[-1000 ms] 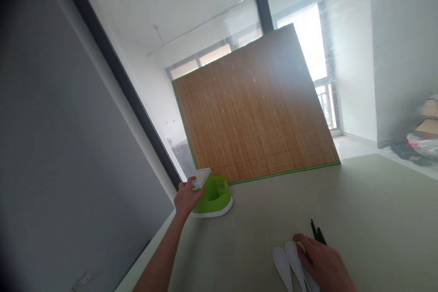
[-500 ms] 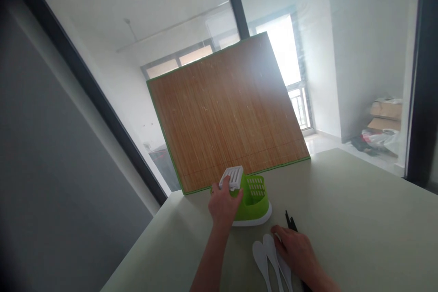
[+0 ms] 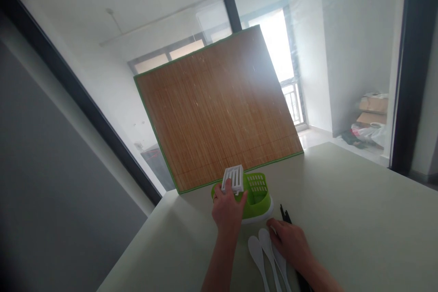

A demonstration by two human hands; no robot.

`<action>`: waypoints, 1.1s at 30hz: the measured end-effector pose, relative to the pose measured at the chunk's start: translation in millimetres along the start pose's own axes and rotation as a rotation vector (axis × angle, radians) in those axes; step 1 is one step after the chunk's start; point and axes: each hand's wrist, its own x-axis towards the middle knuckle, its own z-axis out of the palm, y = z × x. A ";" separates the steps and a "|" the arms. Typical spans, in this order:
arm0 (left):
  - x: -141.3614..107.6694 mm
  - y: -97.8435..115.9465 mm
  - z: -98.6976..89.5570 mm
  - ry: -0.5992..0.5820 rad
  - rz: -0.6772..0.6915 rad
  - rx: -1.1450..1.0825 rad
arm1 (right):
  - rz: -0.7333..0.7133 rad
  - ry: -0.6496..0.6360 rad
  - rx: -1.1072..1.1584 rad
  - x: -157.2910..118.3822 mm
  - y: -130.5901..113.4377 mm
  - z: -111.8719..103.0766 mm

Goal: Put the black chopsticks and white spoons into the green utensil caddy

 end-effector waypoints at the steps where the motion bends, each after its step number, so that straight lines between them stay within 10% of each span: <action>1: -0.6 0.4 -2.6 0.001 0.002 -0.003 | 0.011 0.005 0.002 0.0 0.3 -0.2; 9: -34.2 -21.4 -24.3 0.194 0.036 -0.247 | 0.145 0.025 0.012 1.5 4.6 -5.7; 18: -133.0 -55.3 42.5 -0.026 0.219 -0.580 | 0.326 -0.003 -0.065 -0.3 16.7 -21.6; 33: -138.0 -59.3 66.8 0.068 0.236 -0.785 | 0.398 -0.253 -0.367 -48.8 2.6 -49.3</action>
